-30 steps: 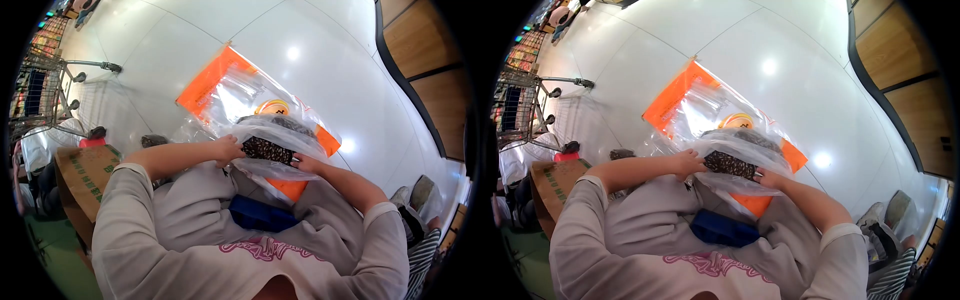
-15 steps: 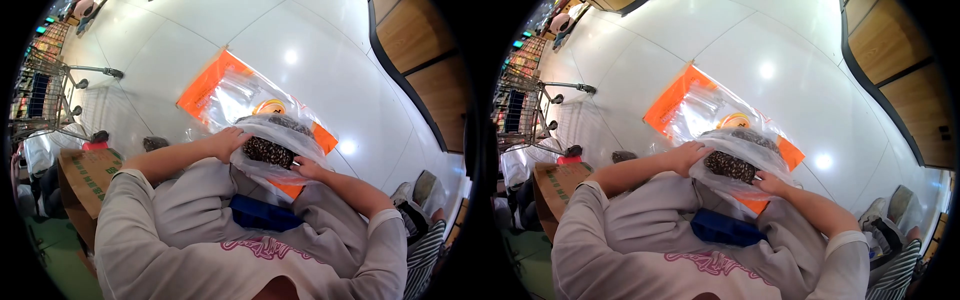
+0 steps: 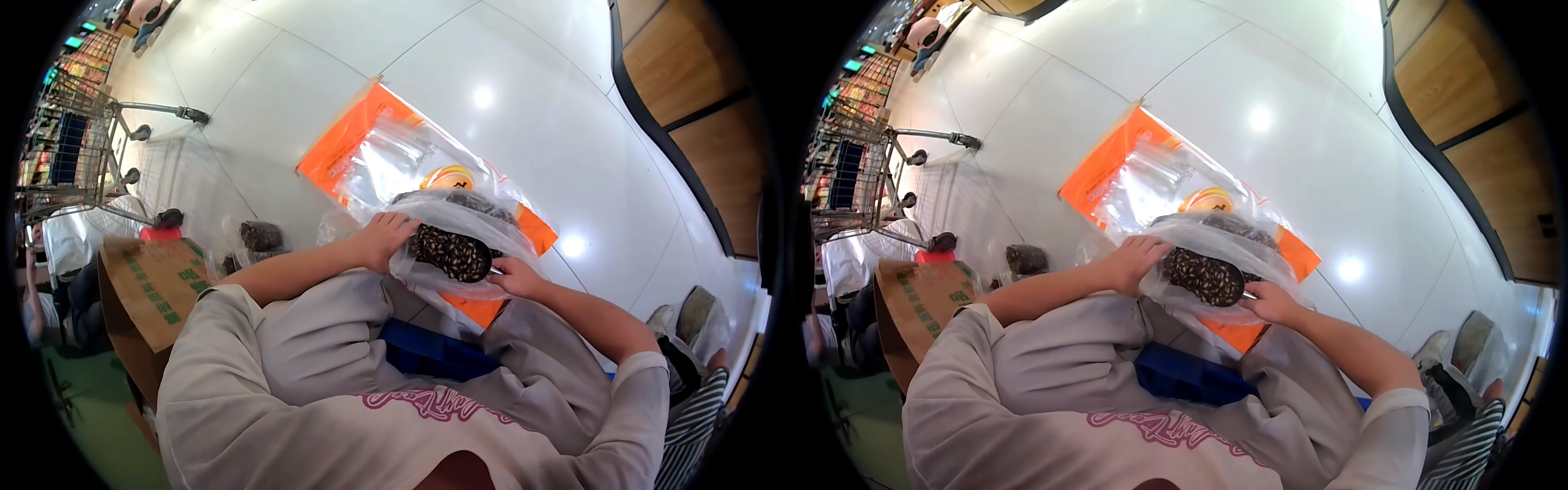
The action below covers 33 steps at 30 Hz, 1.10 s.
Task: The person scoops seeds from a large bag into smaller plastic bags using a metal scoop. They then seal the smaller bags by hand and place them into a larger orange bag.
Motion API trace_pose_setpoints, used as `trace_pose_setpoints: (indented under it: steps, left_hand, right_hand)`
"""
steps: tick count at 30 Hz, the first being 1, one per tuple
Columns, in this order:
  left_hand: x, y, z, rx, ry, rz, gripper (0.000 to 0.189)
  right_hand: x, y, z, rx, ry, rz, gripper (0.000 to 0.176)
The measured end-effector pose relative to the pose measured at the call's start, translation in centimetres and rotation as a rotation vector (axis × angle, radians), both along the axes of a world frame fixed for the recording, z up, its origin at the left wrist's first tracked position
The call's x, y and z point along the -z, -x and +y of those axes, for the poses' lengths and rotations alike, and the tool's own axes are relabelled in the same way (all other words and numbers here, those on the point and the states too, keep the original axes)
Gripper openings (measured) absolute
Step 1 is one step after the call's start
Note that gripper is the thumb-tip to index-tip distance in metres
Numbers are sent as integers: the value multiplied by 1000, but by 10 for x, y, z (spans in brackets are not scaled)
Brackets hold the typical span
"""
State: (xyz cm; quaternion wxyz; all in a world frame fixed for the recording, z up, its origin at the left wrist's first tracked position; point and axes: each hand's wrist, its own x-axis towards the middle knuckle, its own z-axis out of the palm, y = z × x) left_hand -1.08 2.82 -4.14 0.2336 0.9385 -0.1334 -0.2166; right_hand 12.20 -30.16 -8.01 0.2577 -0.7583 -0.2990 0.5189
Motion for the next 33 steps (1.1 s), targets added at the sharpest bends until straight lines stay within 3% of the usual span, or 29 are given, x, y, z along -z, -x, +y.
trace_pose_setpoints:
  steps: [15,21,26,33]
  left_hand:
    - [-10,-14,-21,46,-46,-81,116]
    - [-17,-15,-30,47,-27,-114,116]
    - [-17,-16,-35,51,-5,-157,115]
    - [-18,-18,-42,61,41,-155,117]
  right_hand:
    - [-13,-6,10,-30,36,120,27]
    - [-8,-7,13,-39,-88,141,21]
    - [-13,-10,24,-104,-20,146,31]
    - [-10,-9,38,-172,-49,81,30]
